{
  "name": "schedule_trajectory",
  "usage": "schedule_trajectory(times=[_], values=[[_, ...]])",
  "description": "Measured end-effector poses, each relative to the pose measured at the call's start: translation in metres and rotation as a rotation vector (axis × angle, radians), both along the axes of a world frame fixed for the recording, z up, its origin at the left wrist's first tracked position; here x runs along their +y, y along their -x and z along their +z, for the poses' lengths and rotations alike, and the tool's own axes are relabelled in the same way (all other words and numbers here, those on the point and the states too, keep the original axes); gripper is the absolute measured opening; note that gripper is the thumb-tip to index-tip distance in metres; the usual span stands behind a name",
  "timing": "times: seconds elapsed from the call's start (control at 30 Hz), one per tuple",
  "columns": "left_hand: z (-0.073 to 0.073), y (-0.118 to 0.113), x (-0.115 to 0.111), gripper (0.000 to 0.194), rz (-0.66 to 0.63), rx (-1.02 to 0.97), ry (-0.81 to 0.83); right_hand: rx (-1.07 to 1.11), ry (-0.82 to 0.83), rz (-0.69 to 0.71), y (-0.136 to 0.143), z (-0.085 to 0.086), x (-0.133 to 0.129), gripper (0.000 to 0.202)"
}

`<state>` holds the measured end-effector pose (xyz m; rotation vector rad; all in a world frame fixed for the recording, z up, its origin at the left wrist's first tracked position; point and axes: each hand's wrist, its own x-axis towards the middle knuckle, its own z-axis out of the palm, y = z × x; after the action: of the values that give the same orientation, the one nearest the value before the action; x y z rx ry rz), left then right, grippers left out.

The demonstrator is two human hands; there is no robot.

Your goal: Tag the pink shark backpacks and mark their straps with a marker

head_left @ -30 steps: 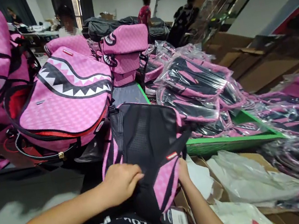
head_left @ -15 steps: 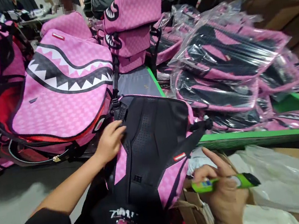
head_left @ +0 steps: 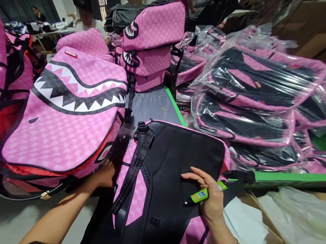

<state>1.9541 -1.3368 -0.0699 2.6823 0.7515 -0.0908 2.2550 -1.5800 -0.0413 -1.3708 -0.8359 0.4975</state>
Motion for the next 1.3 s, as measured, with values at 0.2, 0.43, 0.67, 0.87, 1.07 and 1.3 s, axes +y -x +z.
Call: schedule_trajectory(times=[0.2,0.43,0.67,0.87,1.07,1.3], values=[[-0.009,-0.026,0.014,0.050,0.059,-0.056,0.055,0.001,0.065,-0.059,-0.017,-0.010,-0.009,0.050],[0.001,-0.191,0.076,0.047,0.354,-0.212,0.075,-0.091,0.091,-0.045,-0.017,-0.020,-0.006,0.048],[0.050,-0.255,0.129,0.044,0.397,-0.399,0.177,-0.214,0.132,0.004,-0.015,-0.020,0.001,0.045],[0.113,-0.239,0.075,0.051,0.187,-0.661,0.148,-0.320,0.091,0.048,-0.003,-0.007,0.023,0.041],[0.125,-0.231,0.022,0.086,0.054,-0.279,0.028,-0.351,0.066,0.071,0.016,-0.004,0.031,0.042],[0.133,-0.139,0.000,0.082,0.246,-0.169,-0.303,-0.307,-0.037,-0.188,0.065,-0.007,-0.028,0.045]])
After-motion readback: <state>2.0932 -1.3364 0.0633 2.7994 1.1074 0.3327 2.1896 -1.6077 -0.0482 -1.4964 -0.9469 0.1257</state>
